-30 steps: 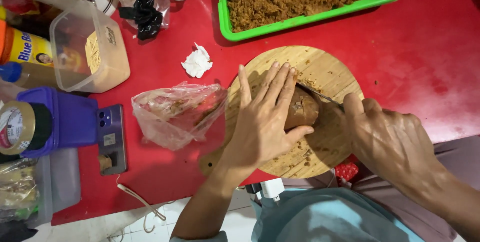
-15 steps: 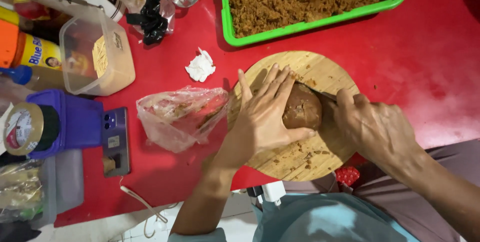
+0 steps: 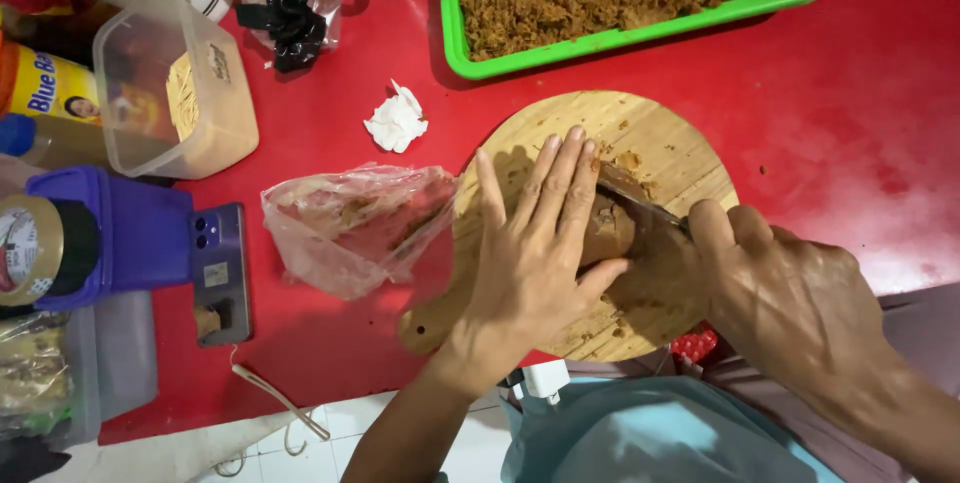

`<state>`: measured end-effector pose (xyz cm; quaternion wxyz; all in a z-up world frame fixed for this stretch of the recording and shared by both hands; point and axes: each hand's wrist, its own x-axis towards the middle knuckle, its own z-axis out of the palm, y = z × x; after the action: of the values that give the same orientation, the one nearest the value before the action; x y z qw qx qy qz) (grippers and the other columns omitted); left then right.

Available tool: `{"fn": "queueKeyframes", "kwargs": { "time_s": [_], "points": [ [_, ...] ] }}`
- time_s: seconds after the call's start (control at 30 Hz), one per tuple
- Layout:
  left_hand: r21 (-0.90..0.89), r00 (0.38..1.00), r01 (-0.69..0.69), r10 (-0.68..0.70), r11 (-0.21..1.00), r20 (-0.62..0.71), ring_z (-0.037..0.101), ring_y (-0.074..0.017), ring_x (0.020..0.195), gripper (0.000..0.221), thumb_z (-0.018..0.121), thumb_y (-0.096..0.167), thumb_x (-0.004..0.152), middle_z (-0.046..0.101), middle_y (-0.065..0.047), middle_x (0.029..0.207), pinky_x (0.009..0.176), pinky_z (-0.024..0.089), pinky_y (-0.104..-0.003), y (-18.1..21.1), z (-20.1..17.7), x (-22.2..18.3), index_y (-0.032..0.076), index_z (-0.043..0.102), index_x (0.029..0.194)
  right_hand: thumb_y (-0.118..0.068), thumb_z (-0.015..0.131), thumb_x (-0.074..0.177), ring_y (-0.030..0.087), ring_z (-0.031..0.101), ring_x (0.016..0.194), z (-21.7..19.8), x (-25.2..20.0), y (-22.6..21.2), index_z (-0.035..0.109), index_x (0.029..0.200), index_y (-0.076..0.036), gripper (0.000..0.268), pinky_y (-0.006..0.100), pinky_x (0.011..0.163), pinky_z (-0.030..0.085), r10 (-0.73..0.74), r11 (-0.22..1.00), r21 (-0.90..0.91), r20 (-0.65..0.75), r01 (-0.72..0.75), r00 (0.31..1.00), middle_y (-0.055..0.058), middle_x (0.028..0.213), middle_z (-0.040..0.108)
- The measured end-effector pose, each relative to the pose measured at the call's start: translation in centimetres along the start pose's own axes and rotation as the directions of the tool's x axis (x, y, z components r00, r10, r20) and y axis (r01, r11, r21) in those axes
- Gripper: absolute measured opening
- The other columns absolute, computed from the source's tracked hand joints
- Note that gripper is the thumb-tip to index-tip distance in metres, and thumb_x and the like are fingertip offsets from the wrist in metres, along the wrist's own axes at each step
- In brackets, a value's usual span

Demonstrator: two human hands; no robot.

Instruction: Shaving a block of palm sugar with a knife on a wooden cutting board

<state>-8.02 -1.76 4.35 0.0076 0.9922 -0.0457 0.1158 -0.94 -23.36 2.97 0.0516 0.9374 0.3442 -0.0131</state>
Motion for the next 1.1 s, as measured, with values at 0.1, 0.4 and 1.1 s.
{"fn": "queueKeyframes", "kwargs": {
  "time_s": [0.1, 0.4, 1.1],
  "points": [
    [-0.020, 0.999, -0.041, 0.041, 0.999, 0.012, 0.029, -0.0273, 0.160, 0.118, 0.088, 0.071, 0.082, 0.031, -0.016, 0.169, 0.128, 0.018, -0.071, -0.7, 0.0, 0.5, -0.001, 0.034, 0.160, -0.025, 0.047, 0.107, 0.030, 0.070, 0.053, 0.2, 0.5, -0.1, 0.046, 0.097, -0.018, 0.013, 0.045, 0.038, 0.049, -0.020, 1.000, 0.003, -0.042, 0.020, 0.999, 0.003, 0.076, 0.060],
    [-0.183, 0.975, -0.024, 0.064, 0.983, 0.215, 0.016, -0.0269, 0.160, 0.120, 0.065, 0.078, 0.079, 0.022, -0.016, 0.171, 0.129, -0.005, -0.060, -2.1, 1.9, 2.3, -0.002, 0.026, 0.160, -0.035, 0.048, 0.114, 0.028, 0.058, 0.038, 2.5, 2.5, 0.7, 0.042, 0.100, -0.017, 0.024, 0.044, 0.033, 0.042, -0.101, 0.995, -0.017, -0.187, 0.100, 0.977, 0.007, 0.073, 0.063],
    [-0.173, 0.961, 0.014, 0.035, 0.985, 0.275, 0.010, -0.0258, 0.160, 0.134, 0.069, 0.087, 0.072, 0.013, -0.012, 0.173, 0.124, -0.011, -0.068, -2.6, 2.5, 3.0, 0.002, 0.018, 0.162, -0.029, 0.046, 0.111, 0.025, 0.055, 0.034, 4.0, 2.8, 1.0, 0.042, 0.101, -0.015, 0.017, 0.040, 0.030, 0.041, -0.059, 0.996, 0.060, -0.097, 0.065, 0.994, 0.008, 0.080, 0.068]
  ]
}}
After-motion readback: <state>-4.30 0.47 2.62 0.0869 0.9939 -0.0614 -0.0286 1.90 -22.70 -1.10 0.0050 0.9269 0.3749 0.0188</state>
